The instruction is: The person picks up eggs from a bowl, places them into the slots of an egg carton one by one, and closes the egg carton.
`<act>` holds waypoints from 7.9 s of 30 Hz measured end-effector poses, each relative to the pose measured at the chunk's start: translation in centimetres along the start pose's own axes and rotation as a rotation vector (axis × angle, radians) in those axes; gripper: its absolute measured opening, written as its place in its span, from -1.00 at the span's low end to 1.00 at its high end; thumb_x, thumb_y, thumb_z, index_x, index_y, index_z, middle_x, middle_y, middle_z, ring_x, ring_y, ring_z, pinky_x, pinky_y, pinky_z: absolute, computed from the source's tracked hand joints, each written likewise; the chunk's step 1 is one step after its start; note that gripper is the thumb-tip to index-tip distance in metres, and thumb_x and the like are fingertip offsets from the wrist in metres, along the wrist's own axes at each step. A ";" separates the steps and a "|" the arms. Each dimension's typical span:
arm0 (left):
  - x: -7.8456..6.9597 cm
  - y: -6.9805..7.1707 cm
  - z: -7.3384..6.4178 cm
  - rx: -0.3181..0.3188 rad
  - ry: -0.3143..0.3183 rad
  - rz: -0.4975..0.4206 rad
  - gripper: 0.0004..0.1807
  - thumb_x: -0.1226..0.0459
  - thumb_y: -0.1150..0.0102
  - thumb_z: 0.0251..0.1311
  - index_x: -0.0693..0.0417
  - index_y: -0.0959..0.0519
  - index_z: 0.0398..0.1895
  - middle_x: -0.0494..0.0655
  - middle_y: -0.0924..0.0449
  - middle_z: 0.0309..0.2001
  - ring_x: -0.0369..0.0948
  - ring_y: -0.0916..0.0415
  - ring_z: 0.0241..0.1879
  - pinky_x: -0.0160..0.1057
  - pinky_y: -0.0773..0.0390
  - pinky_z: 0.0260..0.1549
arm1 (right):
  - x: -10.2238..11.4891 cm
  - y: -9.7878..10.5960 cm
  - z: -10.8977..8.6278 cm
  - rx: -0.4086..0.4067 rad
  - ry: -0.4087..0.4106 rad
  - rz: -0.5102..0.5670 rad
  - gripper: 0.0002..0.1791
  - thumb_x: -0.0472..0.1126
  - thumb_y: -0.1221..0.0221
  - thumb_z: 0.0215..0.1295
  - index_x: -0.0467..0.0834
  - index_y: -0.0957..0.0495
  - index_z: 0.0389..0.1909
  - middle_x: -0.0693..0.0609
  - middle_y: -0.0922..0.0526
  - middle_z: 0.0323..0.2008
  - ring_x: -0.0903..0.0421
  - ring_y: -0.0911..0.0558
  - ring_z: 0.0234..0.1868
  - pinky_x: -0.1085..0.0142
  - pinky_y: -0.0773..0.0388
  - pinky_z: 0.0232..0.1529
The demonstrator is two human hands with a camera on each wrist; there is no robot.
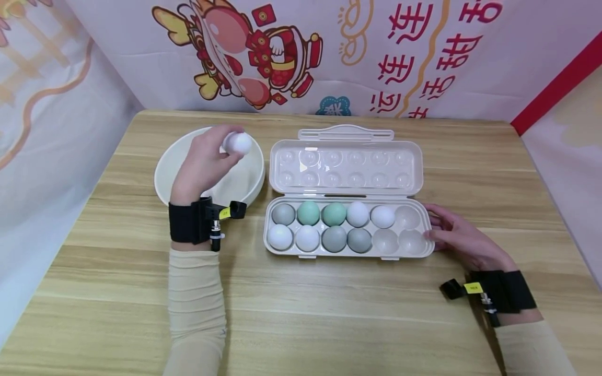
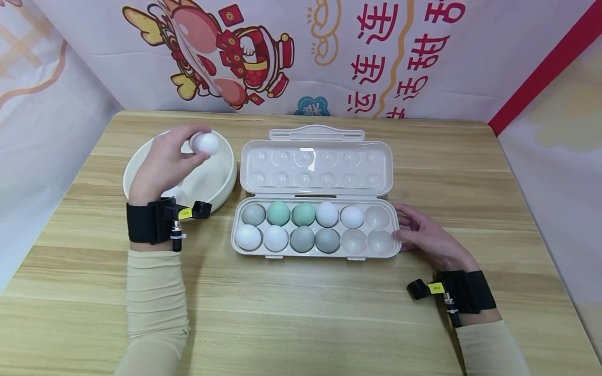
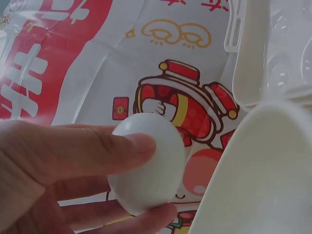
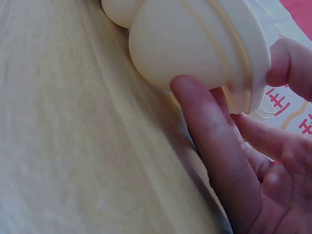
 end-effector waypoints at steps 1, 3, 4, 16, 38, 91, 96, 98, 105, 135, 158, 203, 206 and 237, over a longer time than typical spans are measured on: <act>-0.5 0.2 0.1 -0.032 -0.014 -0.016 -0.57 0.43 -0.18 0.06 0.24 -0.43 0.05 0.26 -0.48 0.04 0.08 -0.37 0.04 0.08 -0.50 -0.05 | 0.0 0.0 0.0 -0.001 -0.001 -0.002 -0.21 -0.16 -0.12 0.25 -0.13 0.08 0.40 -0.01 -0.32 0.15 0.20 -0.52 -0.07 0.28 -0.55 -0.17; -1.6 0.3 0.3 -0.085 -0.044 -0.053 -0.56 0.44 -0.20 0.05 0.22 -0.43 0.06 0.23 -0.47 0.05 0.04 -0.38 0.04 0.03 -0.57 -0.13 | -0.1 0.0 0.0 -0.001 -0.001 -0.004 -0.21 -0.16 -0.12 0.25 -0.12 0.08 0.40 -0.04 -0.30 0.16 0.19 -0.52 -0.07 0.28 -0.55 -0.17; -2.2 0.3 0.4 -0.108 -0.059 -0.068 -0.55 0.43 -0.21 0.04 0.21 -0.44 0.06 0.22 -0.47 0.05 0.02 -0.38 0.04 0.00 -0.59 -0.14 | -0.1 0.0 0.0 -0.001 -0.001 -0.005 -0.21 -0.16 -0.12 0.25 -0.12 0.08 0.40 -0.05 -0.30 0.17 0.19 -0.51 -0.06 0.28 -0.55 -0.17; -7.7 -0.3 0.7 -0.254 -0.165 -0.395 -0.53 0.43 -0.28 -0.03 0.13 -0.49 0.03 0.09 -0.46 0.07 -0.15 -0.38 0.06 -0.05 -0.58 -0.12 | -0.1 -0.1 0.1 0.008 -0.020 0.017 -0.20 -0.15 -0.13 0.25 -0.11 0.09 0.40 -0.26 -0.16 0.29 0.19 -0.48 -0.02 0.29 -0.53 -0.12; -17.8 -9.6 -1.1 0.249 -0.390 -0.788 -0.54 0.39 -0.26 0.02 0.22 -0.44 0.04 0.10 -0.51 0.00 -0.21 -0.46 -0.07 -0.26 -0.61 -0.19 | -0.1 0.1 0.3 0.002 0.000 0.032 -0.22 -0.18 -0.14 0.23 -0.15 0.05 0.39 -0.32 -0.19 0.27 0.14 -0.53 -0.05 0.27 -0.57 -0.15; -24.2 -23.0 -6.5 0.310 -0.794 0.594 -0.79 0.28 0.02 0.18 -0.18 -0.63 -0.34 -0.20 -0.55 -0.23 -0.17 -0.38 -0.20 -0.27 -0.39 -0.21 | 0.1 0.1 0.5 0.003 -0.009 0.010 -0.24 -0.18 -0.13 0.24 -0.13 0.04 0.39 -0.29 -0.24 0.24 0.12 -0.52 -0.06 0.26 -0.58 -0.17; -24.4 -22.8 -6.4 0.370 -0.784 0.544 -0.74 0.28 0.04 0.23 -0.12 -0.56 -0.08 -0.17 -0.53 -0.18 -0.16 -0.39 -0.17 -0.25 -0.43 -0.18 | -0.1 0.1 0.5 0.008 -0.023 0.019 -0.22 -0.14 -0.13 0.25 -0.10 0.06 0.40 -0.29 -0.20 0.27 0.12 -0.51 -0.03 0.27 -0.57 -0.14; -24.5 -22.5 -6.4 0.379 -0.786 0.512 -0.72 0.26 0.01 0.23 -0.10 -0.52 0.00 -0.14 -0.51 -0.12 -0.15 -0.39 -0.13 -0.24 -0.44 -0.14 | -0.1 0.0 0.5 0.010 -0.025 0.023 -0.22 -0.13 -0.13 0.25 -0.08 0.06 0.40 -0.28 -0.19 0.28 0.13 -0.50 -0.02 0.28 -0.57 -0.14; -25.1 -20.1 -5.6 0.377 -0.739 0.056 -0.67 0.39 -0.08 0.11 0.07 -0.51 -0.01 0.04 -0.44 0.05 -0.12 -0.36 0.06 -0.31 -0.35 0.12 | 0.1 -0.2 0.4 0.021 -0.022 0.018 -0.24 -0.10 -0.11 0.26 -0.06 0.05 0.40 -0.20 -0.24 0.24 0.12 -0.49 -0.02 0.28 -0.55 -0.13; -11.4 -2.2 0.8 0.188 0.073 -2.234 -0.65 0.50 -0.17 -0.03 0.33 -0.44 -0.10 0.28 -0.57 -0.10 0.03 -0.56 -0.14 -0.22 -0.62 -0.21 | 0.2 -0.4 -0.2 0.028 0.028 -0.024 -0.31 -0.19 -0.06 0.30 -0.09 0.02 0.39 0.07 -0.36 0.10 0.15 -0.50 -0.09 0.27 -0.56 -0.19; 4.6 3.0 1.2 0.212 0.326 -1.792 -0.59 0.24 0.14 0.36 0.21 -0.30 0.22 0.22 -0.41 0.18 0.00 0.14 0.40 0.21 -0.40 0.02 | 0.5 -0.4 -0.3 0.023 0.054 -0.031 -0.32 -0.21 -0.06 0.30 -0.14 0.01 0.37 0.16 -0.39 0.06 0.20 -0.52 -0.12 0.29 -0.57 -0.21; 11.0 -4.7 -3.5 1.022 0.585 -0.299 -0.31 0.13 -0.01 0.26 0.19 -0.03 0.36 0.25 0.24 0.40 0.17 0.27 0.29 0.26 -0.32 0.06 | 0.6 0.0 0.0 0.008 0.033 -0.040 -0.28 -0.14 -0.12 0.25 -0.10 -0.01 0.37 0.04 -0.41 0.09 0.13 -0.53 -0.11 0.25 -0.56 -0.21; 11.1 -4.7 -3.5 1.022 0.562 -0.253 -0.37 0.18 -0.04 0.25 0.21 -0.12 0.32 0.27 0.16 0.37 0.15 0.12 0.25 0.14 -0.42 0.04 | 0.6 0.0 0.0 0.011 0.041 -0.020 -0.28 -0.17 -0.11 0.26 -0.14 0.00 0.37 0.11 -0.43 0.05 0.16 -0.55 -0.12 0.25 -0.57 -0.21; 6.9 -4.0 0.5 0.639 0.608 -0.219 -0.60 0.35 0.02 0.23 0.36 -0.26 0.11 0.14 -0.21 -0.03 -0.04 -0.31 -0.13 -0.22 -0.63 -0.25 | 0.3 -0.4 -0.1 0.011 0.069 0.026 -0.27 -0.21 -0.12 0.24 -0.15 0.00 0.37 -0.11 -0.33 0.15 0.15 -0.54 -0.11 0.25 -0.58 -0.22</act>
Point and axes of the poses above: each hand's wrist, its own z-axis towards the middle knuckle, its own y-axis out of the back of the hand, x = y × z, the point moved 10 cm from there along z, towards the middle knuckle
